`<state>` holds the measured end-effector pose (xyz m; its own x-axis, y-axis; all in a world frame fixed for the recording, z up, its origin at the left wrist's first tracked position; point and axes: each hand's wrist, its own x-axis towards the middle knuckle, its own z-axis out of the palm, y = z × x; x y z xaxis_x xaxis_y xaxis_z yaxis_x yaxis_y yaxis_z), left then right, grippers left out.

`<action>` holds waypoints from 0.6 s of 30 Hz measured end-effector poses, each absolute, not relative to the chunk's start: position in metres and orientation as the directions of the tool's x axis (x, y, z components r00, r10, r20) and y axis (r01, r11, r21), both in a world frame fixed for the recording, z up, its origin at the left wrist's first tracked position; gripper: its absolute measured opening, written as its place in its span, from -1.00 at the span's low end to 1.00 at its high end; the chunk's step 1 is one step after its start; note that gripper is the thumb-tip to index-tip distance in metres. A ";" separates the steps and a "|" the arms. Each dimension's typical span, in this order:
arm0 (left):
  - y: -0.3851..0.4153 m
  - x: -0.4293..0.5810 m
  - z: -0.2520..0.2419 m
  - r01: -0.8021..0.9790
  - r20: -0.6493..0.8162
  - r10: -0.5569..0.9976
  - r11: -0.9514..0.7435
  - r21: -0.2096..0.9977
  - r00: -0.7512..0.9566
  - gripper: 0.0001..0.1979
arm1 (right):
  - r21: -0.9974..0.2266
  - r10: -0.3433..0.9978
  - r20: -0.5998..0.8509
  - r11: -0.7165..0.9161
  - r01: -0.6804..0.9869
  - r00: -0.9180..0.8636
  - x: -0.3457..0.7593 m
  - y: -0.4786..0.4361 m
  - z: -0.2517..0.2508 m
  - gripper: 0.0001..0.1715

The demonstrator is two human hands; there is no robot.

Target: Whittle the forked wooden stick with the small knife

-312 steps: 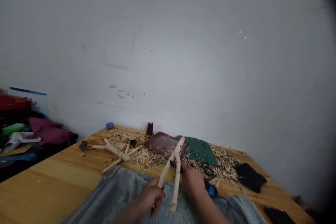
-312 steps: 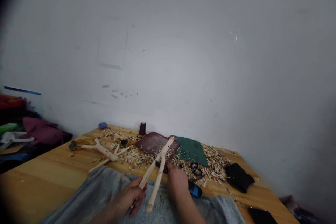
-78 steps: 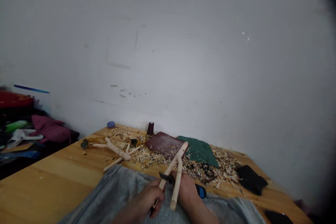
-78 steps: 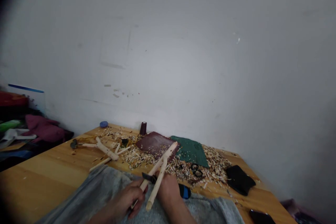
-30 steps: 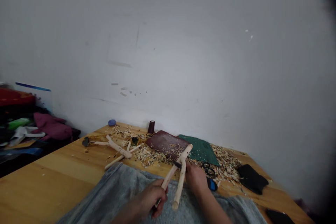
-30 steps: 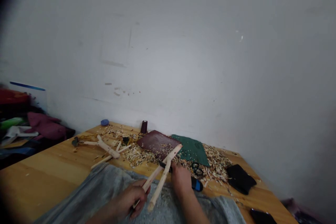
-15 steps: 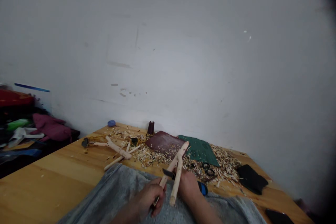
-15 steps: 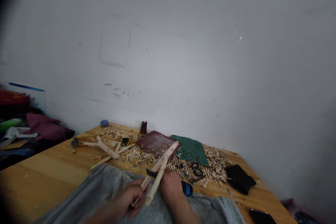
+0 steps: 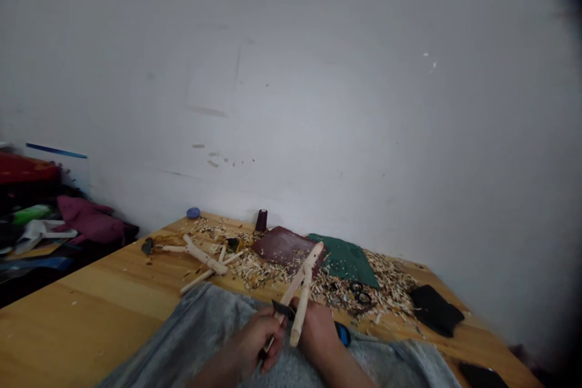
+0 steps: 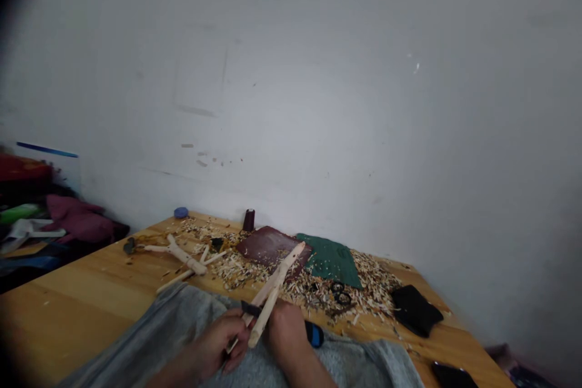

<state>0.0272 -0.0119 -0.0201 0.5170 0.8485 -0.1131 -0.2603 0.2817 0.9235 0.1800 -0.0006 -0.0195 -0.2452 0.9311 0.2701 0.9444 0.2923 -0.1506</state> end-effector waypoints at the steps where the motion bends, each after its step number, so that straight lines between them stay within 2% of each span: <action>1: -0.012 0.027 -0.020 -0.259 -0.118 0.851 0.284 0.923 0.512 -0.88 | -0.151 0.926 0.272 0.311 0.938 -0.263 0.177 -0.002 -0.019 -0.78; 4: -0.012 0.028 -0.020 -0.249 -0.138 0.845 0.303 0.920 0.517 -0.86 | -0.136 0.931 0.274 0.287 0.948 -0.243 0.185 0.002 -0.016 -0.76; 11: -0.013 0.029 -0.020 -0.252 -0.149 0.831 0.326 0.911 0.536 -0.83 | -0.079 0.958 0.287 0.051 0.996 -0.026 0.231 0.024 -0.010 -0.54; 14: -0.013 0.028 -0.020 -0.271 -0.142 0.836 0.325 0.906 0.530 -0.84 | -0.078 0.960 0.276 0.077 0.994 -0.053 0.222 0.020 -0.013 -0.54; 18: -0.011 0.028 -0.019 -0.297 -0.139 0.850 0.324 0.898 0.508 -0.86 | -0.093 0.957 0.246 0.182 0.979 -0.155 0.194 0.010 -0.022 -0.65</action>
<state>0.0275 -0.0113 -0.0195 0.5083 0.8499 -0.1388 -0.2974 0.3245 0.8979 0.1939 0.0097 -0.0220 -0.1550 0.9569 0.2457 0.9788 0.1824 -0.0929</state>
